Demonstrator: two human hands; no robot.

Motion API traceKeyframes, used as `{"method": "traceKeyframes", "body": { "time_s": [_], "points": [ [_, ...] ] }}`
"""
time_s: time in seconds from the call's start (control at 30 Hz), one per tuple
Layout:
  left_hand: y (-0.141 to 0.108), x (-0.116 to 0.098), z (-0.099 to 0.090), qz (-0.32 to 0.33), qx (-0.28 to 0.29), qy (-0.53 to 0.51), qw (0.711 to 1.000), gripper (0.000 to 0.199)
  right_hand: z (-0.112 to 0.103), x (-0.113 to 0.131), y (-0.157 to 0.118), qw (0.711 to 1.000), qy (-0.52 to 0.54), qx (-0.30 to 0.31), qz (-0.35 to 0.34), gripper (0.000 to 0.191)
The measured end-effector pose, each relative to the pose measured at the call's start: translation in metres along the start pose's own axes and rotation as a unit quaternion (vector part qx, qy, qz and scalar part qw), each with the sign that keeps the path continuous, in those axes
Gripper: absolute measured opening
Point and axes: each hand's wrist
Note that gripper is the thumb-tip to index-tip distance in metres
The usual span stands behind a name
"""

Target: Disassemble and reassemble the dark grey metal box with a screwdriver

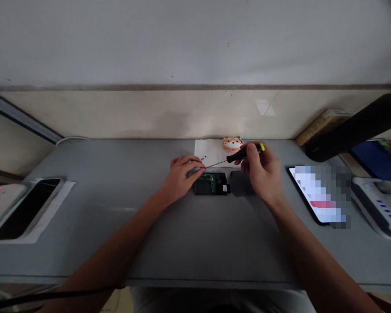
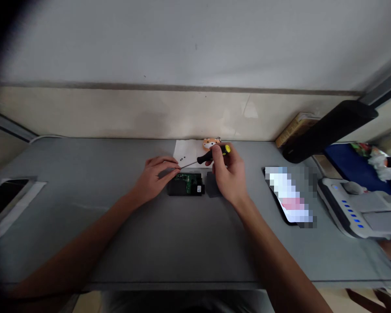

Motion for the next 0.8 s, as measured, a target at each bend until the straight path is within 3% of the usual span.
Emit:
{"method": "traceKeyframes", "body": {
  "time_s": [0.17, 0.4, 0.53, 0.8],
  "points": [
    [0.0, -0.001, -0.003, -0.001, -0.005, 0.024, 1.0, 0.023, 0.002, -0.004, 0.0, 1.0, -0.015, -0.002, -0.021, 0.043],
    [0.002, 0.012, -0.002, -0.074, -0.105, 0.05, 0.99, 0.042, 0.002, -0.004, -0.003, 0.994, -0.094, 0.036, -0.035, 0.037],
    [0.003, 0.016, -0.002, -0.058, -0.075, 0.036, 0.995, 0.04, 0.003, -0.006, -0.005, 0.99, -0.129, 0.052, -0.032, 0.036],
    [0.002, 0.004, -0.006, 0.03, -0.025, 0.006, 0.999, 0.027, 0.004, -0.008, -0.005, 0.99, -0.127, 0.049, -0.025, 0.033]
  ]
}}
Point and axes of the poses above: each hand's wrist, its own y-axis towards the middle knuckle, its own z-axis out of the palm, x = y × z, and after that the axes turned 6 degrees about -y, right-handed
